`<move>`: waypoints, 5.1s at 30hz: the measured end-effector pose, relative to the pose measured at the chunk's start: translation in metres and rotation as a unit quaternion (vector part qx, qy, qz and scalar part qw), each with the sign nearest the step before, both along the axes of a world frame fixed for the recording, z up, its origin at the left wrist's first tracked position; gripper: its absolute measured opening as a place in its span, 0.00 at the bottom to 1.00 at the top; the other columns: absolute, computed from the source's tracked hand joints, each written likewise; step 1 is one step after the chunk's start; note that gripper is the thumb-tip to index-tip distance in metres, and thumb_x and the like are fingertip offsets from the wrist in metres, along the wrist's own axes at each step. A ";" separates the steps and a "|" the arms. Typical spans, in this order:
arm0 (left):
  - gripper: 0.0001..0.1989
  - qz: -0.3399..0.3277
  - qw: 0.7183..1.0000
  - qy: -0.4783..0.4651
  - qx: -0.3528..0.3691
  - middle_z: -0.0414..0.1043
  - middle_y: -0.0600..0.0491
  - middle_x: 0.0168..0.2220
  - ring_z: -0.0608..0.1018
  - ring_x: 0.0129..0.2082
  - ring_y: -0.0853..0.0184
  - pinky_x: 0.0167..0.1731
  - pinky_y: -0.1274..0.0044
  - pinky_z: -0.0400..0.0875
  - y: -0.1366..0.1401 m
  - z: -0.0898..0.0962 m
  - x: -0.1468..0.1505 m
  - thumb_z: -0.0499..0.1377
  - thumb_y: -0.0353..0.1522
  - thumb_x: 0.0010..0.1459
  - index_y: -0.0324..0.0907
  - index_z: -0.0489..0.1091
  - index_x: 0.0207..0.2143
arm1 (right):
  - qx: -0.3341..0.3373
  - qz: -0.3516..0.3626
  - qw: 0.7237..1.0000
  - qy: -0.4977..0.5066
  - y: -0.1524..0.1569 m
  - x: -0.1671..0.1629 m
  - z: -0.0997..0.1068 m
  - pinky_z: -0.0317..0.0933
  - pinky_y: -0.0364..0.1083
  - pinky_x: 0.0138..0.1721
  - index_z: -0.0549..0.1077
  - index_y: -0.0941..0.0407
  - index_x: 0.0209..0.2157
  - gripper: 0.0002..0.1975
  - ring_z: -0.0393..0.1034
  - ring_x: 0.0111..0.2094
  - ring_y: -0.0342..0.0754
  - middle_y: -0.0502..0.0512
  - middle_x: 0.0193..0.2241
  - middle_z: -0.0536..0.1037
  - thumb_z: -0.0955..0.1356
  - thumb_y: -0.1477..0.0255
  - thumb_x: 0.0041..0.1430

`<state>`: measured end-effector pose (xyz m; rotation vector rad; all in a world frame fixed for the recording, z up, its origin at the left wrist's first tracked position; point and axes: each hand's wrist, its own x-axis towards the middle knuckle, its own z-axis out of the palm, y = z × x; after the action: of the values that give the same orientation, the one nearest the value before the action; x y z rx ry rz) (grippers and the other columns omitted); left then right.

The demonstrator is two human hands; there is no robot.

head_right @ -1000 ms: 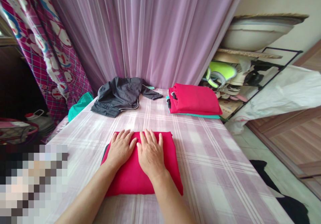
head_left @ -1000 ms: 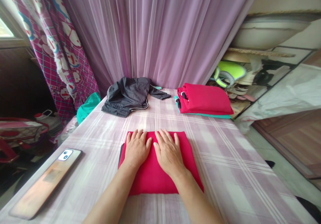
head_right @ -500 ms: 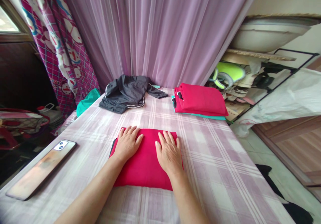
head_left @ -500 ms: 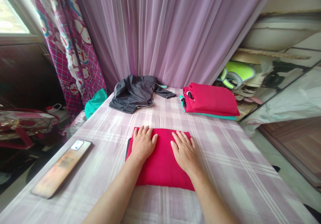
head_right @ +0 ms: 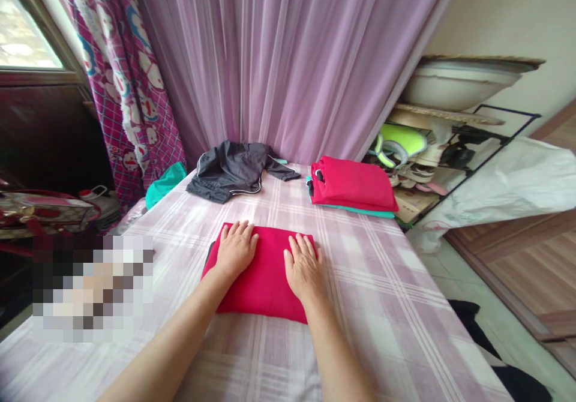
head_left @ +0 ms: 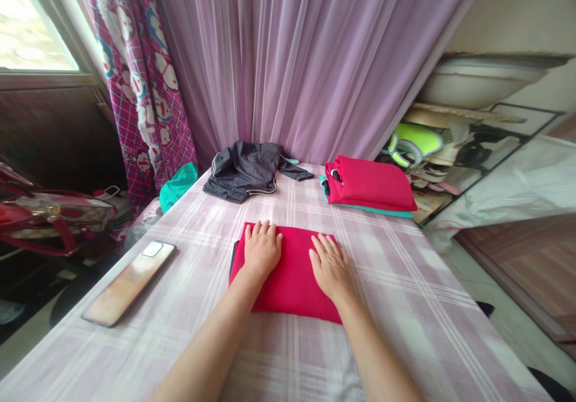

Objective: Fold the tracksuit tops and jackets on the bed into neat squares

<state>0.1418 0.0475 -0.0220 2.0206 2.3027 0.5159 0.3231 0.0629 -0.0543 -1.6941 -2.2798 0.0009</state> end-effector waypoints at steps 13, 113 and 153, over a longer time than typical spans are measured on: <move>0.27 -0.072 0.997 0.024 -0.003 0.60 0.49 0.66 0.61 0.66 0.56 0.63 0.54 0.55 -0.028 -0.005 0.002 0.45 0.47 0.67 0.48 0.61 0.63 | 0.017 -0.007 1.000 0.018 0.000 -0.003 0.002 0.48 0.59 0.63 0.67 0.54 0.61 0.23 0.54 0.65 0.53 0.58 0.63 0.65 0.56 0.67 0.68; 0.10 -0.297 0.928 0.140 0.177 0.77 0.48 0.39 0.78 0.38 0.65 0.40 0.73 0.74 -0.129 -0.014 -0.096 0.52 0.34 0.67 0.41 0.71 0.44 | 0.158 0.199 0.964 0.076 -0.081 0.110 -0.008 0.70 0.49 0.43 0.76 0.53 0.41 0.09 0.77 0.39 0.50 0.56 0.38 0.82 0.64 0.74 0.62; 0.18 -0.063 0.987 -0.085 0.119 0.78 0.48 0.40 0.79 0.41 0.60 0.43 0.68 0.74 -0.118 -0.028 -0.105 0.51 0.47 0.62 0.43 0.70 0.41 | 0.008 0.009 0.974 0.224 -0.079 0.114 -0.008 0.69 0.43 0.29 0.77 0.53 0.37 0.13 0.76 0.29 0.47 0.53 0.30 0.82 0.62 0.64 0.60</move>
<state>0.0372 -0.0700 -0.0505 2.1083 2.0845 0.9538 0.4375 -0.0166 -0.0622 -1.4813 -1.9496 0.3348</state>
